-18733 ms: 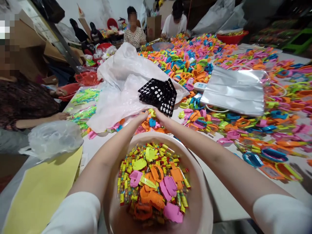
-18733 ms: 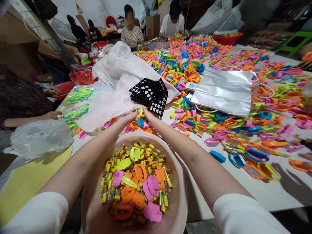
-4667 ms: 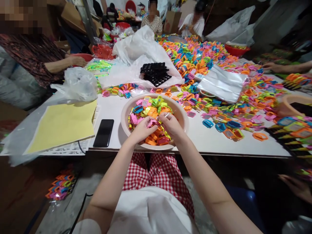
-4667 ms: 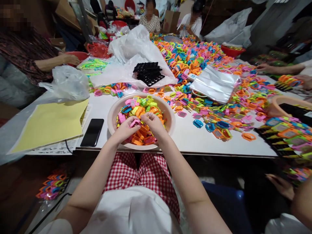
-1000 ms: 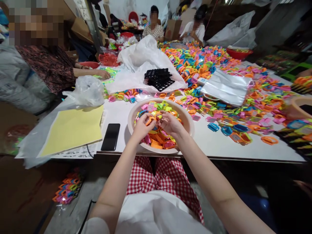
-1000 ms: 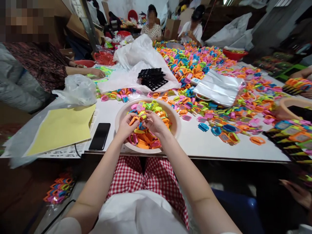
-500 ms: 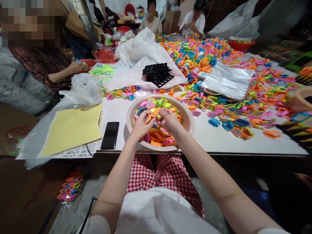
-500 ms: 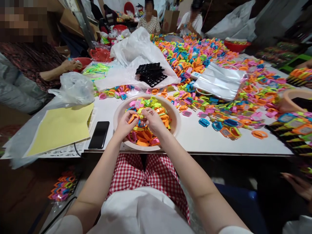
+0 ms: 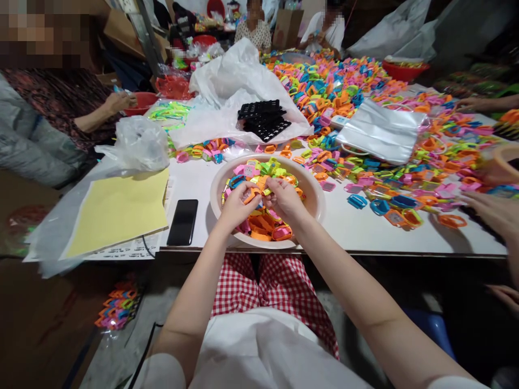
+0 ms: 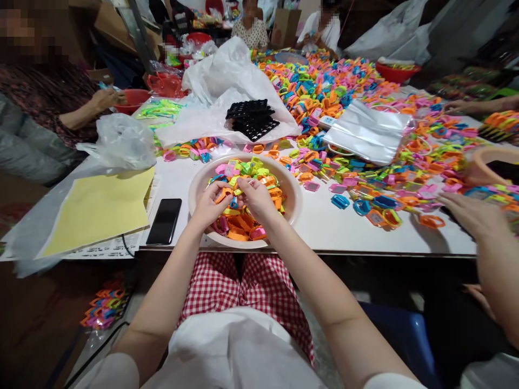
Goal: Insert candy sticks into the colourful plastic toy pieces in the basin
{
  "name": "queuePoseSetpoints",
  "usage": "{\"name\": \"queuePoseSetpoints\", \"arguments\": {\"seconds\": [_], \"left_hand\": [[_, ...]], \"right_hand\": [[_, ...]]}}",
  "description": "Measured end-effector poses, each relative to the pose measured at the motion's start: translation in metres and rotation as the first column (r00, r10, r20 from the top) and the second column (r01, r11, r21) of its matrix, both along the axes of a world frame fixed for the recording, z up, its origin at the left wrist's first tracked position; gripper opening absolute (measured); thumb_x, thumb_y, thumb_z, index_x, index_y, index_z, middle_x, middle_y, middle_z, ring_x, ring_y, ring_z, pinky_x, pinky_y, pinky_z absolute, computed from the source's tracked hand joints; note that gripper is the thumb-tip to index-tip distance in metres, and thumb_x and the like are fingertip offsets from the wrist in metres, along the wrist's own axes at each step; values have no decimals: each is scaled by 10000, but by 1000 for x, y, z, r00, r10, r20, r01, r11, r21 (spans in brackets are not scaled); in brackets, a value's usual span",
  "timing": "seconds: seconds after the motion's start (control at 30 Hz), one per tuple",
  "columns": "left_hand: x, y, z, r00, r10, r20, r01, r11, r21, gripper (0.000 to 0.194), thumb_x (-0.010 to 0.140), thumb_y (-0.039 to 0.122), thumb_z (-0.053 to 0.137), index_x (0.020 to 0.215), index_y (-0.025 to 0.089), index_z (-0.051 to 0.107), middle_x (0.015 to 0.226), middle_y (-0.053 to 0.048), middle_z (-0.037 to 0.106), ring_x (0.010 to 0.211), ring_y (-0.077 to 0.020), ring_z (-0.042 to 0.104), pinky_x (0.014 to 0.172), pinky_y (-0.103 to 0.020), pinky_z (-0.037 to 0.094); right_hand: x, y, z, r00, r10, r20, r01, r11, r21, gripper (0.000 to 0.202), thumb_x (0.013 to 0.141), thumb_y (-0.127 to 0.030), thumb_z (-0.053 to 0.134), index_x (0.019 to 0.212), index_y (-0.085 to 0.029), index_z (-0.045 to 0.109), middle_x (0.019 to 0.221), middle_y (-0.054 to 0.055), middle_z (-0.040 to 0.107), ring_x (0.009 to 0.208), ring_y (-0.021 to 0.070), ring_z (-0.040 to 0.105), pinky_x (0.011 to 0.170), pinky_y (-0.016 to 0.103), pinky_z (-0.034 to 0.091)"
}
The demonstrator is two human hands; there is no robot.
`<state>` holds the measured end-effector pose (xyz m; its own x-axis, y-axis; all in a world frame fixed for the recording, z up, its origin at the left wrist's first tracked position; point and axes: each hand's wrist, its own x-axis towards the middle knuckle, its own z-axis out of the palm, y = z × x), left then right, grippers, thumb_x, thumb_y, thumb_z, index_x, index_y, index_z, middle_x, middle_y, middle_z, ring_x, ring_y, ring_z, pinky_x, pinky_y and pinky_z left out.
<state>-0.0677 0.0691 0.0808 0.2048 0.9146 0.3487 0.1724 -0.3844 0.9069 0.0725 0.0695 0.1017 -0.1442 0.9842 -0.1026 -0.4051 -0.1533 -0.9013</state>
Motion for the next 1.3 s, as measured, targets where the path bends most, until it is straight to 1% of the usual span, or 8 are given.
{"name": "queuePoseSetpoints", "arguments": {"seconds": [0.17,0.3,0.43,0.77,1.03,1.1,1.2,1.3], "left_hand": [[0,-1,4,999,-2,-41,2,1000,10,166,780,279,600,898,190,525,900,-22,605,868,-152,585,802,-264,456],[-1,-6,6,993,73,-96,-68,996,58,259,716,303,672,902,199,524,864,-6,604,796,-147,580,732,-253,450],[-1,-11,9,979,167,-114,-149,977,151,213,698,237,670,847,201,522,850,-10,602,818,-159,573,752,-267,441],[-1,-15,9,970,222,-102,-192,950,246,143,696,201,631,796,197,530,816,-23,621,798,-177,584,725,-290,442],[2,-14,8,944,270,-188,-225,947,230,132,689,184,629,784,208,540,812,-22,629,791,-188,580,750,-308,443],[4,-13,8,954,250,-168,-214,955,204,125,707,185,618,807,206,545,844,-26,631,817,-187,580,762,-304,445],[-4,-10,9,964,261,-43,-251,955,157,128,744,236,624,842,205,548,870,-27,624,843,-175,579,780,-289,448],[-34,4,5,873,476,107,-484,873,67,229,771,338,626,935,202,544,911,-33,601,851,-162,569,792,-277,446]], "right_hand": [[-1,-1,0,998,-37,48,35,999,39,482,519,-549,796,664,-190,509,488,-74,474,381,64,431,379,208,336],[-3,-2,-3,992,-93,90,84,991,102,470,515,-570,785,645,-206,517,508,-64,505,412,84,466,420,233,406],[-4,-4,-5,992,-76,98,63,990,127,456,524,-578,778,648,-206,546,541,-47,546,436,98,495,445,251,432],[-6,-3,-4,998,-34,56,28,995,97,455,499,-534,810,671,-203,551,561,-60,505,449,78,461,479,248,416],[-6,-2,-4,996,27,84,-32,998,62,489,459,-571,806,674,-212,553,557,-61,498,463,85,447,519,258,425],[-6,0,-5,995,20,96,-28,997,77,466,502,-565,789,710,-215,563,576,-60,496,473,80,435,524,248,419],[-5,0,-8,975,-6,222,-33,985,170,385,672,-542,688,876,-234,580,631,-51,514,514,95,458,548,249,423],[-6,-4,-11,837,-33,546,-200,910,362,278,790,-421,606,997,-237,579,771,-5,592,652,137,538,656,292,459]]}}
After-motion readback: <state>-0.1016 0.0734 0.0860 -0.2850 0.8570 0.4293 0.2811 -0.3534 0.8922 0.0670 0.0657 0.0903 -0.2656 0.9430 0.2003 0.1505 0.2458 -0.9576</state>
